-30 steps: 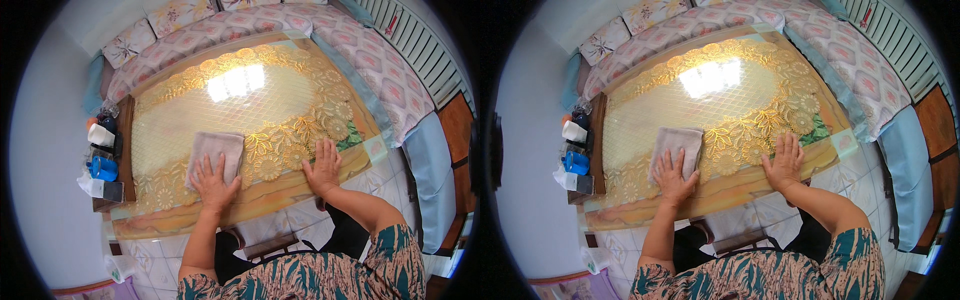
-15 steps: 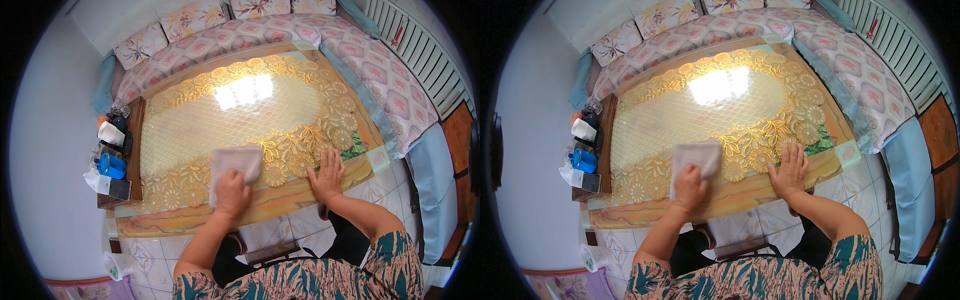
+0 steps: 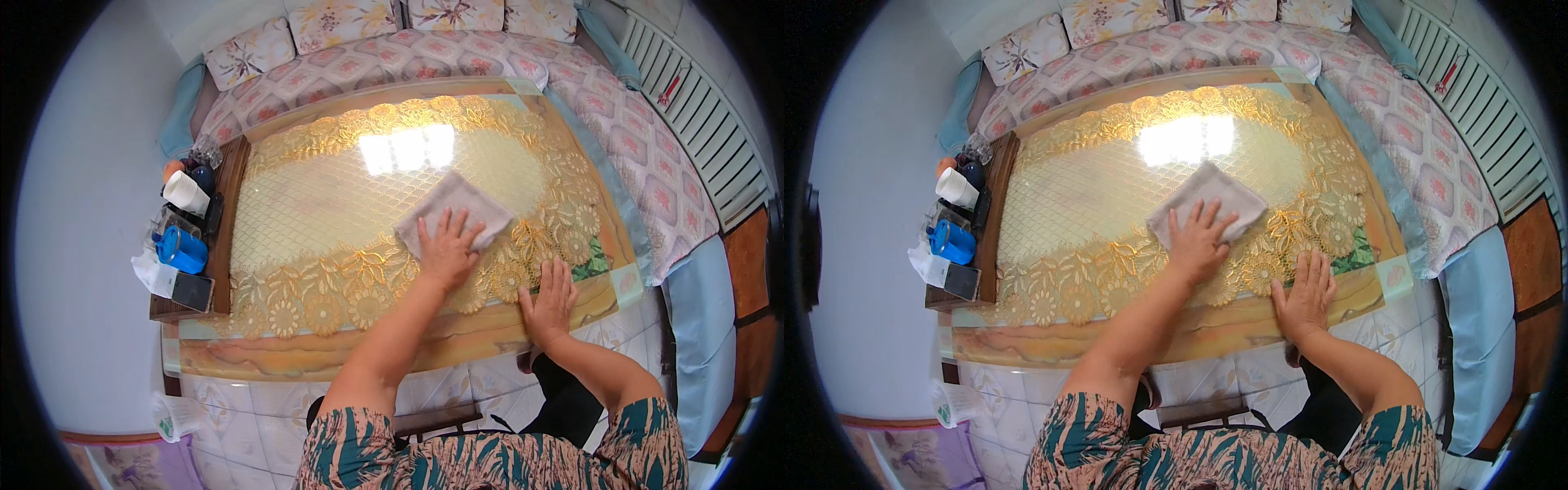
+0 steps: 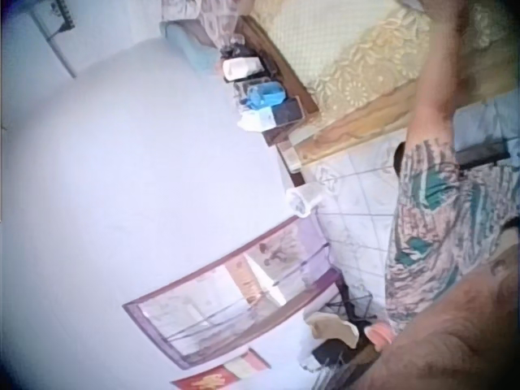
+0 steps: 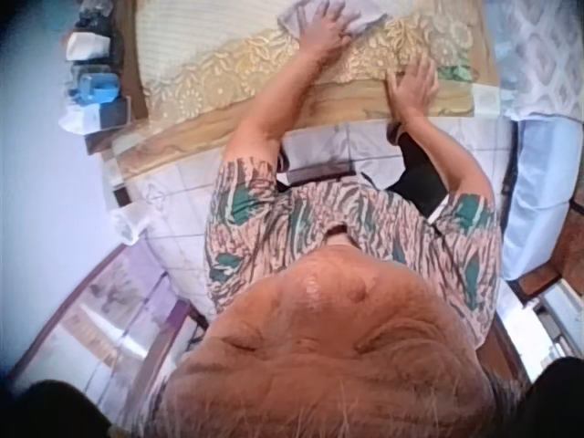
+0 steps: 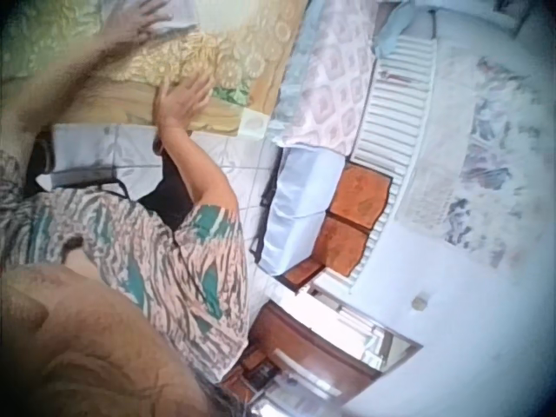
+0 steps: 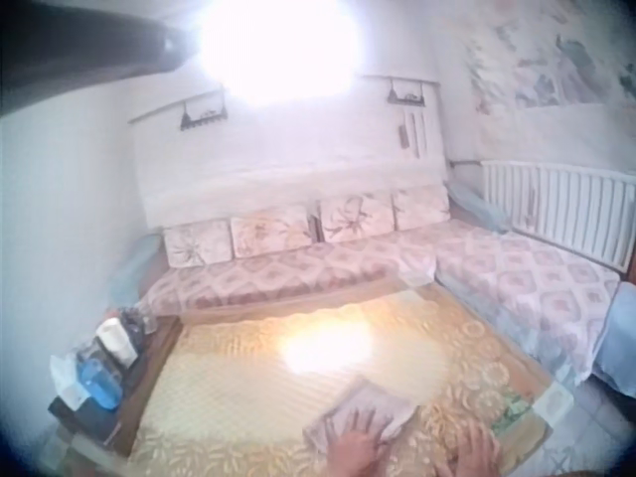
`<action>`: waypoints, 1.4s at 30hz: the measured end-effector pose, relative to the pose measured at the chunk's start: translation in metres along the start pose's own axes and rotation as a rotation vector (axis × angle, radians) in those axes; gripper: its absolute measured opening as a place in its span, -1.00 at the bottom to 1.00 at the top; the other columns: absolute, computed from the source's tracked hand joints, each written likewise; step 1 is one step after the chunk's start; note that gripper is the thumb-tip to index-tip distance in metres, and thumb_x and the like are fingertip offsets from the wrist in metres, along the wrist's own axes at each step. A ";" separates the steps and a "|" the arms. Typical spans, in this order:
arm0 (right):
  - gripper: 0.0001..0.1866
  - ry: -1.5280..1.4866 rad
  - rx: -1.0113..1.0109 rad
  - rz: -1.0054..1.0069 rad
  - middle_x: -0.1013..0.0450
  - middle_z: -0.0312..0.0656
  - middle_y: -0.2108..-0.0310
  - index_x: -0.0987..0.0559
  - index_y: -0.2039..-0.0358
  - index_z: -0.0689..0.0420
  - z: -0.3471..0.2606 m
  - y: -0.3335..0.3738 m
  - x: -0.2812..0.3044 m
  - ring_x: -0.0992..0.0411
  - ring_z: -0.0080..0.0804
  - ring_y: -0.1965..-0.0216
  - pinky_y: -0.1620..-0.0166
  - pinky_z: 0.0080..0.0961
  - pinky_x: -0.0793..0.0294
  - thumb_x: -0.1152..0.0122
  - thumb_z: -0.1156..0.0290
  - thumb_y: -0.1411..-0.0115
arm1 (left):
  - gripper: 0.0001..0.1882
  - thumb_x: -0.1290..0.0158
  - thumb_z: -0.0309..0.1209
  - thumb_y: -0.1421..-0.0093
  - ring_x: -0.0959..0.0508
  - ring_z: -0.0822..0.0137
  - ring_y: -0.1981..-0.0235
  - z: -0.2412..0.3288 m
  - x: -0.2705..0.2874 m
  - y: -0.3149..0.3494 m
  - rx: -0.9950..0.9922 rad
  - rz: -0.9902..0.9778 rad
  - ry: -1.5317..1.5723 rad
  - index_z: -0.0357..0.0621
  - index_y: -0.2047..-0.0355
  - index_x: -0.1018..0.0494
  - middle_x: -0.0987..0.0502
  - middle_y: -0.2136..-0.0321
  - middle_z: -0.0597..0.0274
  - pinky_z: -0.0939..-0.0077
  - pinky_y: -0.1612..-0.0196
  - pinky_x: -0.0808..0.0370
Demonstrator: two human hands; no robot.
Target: The person wipes the surface and edges of a glass-topped table using a cloth, then picks up the cloth and folds it.
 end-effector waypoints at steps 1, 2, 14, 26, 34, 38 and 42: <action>-0.25 -0.002 0.004 -0.002 0.01 0.08 -0.27 -0.15 -0.21 0.24 -0.002 0.000 0.000 0.11 0.01 -0.31 -0.24 -0.07 0.14 -0.10 0.07 -0.12 | -0.41 0.02 -0.14 -0.10 0.02 0.22 -0.34 -0.018 0.000 -0.010 0.075 -0.012 -0.009 0.38 -0.20 -0.22 -0.04 -0.31 0.32 -0.23 -0.27 0.27; -0.25 0.002 0.003 -0.007 0.01 0.08 -0.27 -0.14 -0.22 0.24 -0.001 0.000 -0.001 0.11 0.01 -0.31 -0.24 -0.07 0.14 -0.09 0.07 -0.12 | -0.41 0.04 -0.14 -0.11 0.04 0.26 -0.34 -0.038 -0.001 -0.019 0.146 -0.027 -0.013 0.40 -0.21 -0.20 -0.03 -0.31 0.34 -0.20 -0.28 0.29; -0.25 0.029 0.037 0.026 0.02 0.09 -0.28 -0.14 -0.22 0.22 0.001 0.003 -0.003 0.09 0.03 -0.30 -0.22 -0.06 0.11 -0.07 0.06 -0.14 | -0.36 0.11 -0.28 -0.12 0.01 0.32 -0.34 -0.296 0.076 0.138 0.882 0.147 -0.130 0.42 -0.25 -0.12 -0.03 -0.32 0.35 0.00 -0.31 0.18; -0.25 -0.041 0.048 0.123 -0.03 0.07 -0.27 -0.20 -0.20 0.19 0.013 0.004 -0.020 0.07 -0.02 -0.30 -0.22 -0.06 0.09 -0.12 0.00 -0.11 | -0.31 -0.01 -0.33 -0.07 -0.01 0.17 -0.33 -0.205 0.082 0.277 0.810 0.162 -0.185 0.35 -0.25 -0.14 -0.05 -0.31 0.20 -0.03 -0.29 0.08; -0.49 -0.339 0.157 -0.022 -0.33 -0.04 0.04 -0.44 0.13 0.11 0.016 0.012 -0.003 -0.24 -0.08 -0.07 -0.03 -0.16 -0.23 -0.27 0.09 0.02 | -0.37 -0.06 -0.23 -0.07 -0.11 0.09 -0.28 -0.133 0.078 0.304 0.649 0.246 -0.192 0.26 -0.20 -0.24 -0.15 -0.25 0.13 0.07 -0.25 -0.04; -0.64 -0.297 0.381 -0.250 -0.42 -0.09 0.36 -0.46 0.39 0.12 -0.042 0.049 0.034 -0.41 -0.06 0.22 0.22 -0.20 -0.39 -0.33 0.16 0.09 | -0.45 -0.08 -0.23 -0.03 -0.28 0.06 -0.16 -0.140 0.085 0.303 0.598 0.321 -0.184 0.19 -0.10 -0.36 -0.28 -0.15 0.07 0.13 -0.15 -0.20; -0.62 -0.009 0.467 -0.413 -0.47 -0.15 0.32 -0.50 0.38 0.12 -0.076 0.069 0.047 -0.47 -0.11 0.21 0.20 -0.21 -0.46 -0.35 0.13 0.10 | -0.50 -0.12 -0.21 0.03 -0.41 0.06 0.00 -0.137 0.095 0.293 0.580 0.278 -0.233 0.13 0.01 -0.46 -0.38 -0.03 0.08 0.15 0.01 -0.36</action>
Point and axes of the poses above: each hand's wrist, its own y-axis away from the middle knuckle, its own x-axis out of the back of the hand, z = x × y, the point moved 4 cm from there along -y, towards the middle knuckle
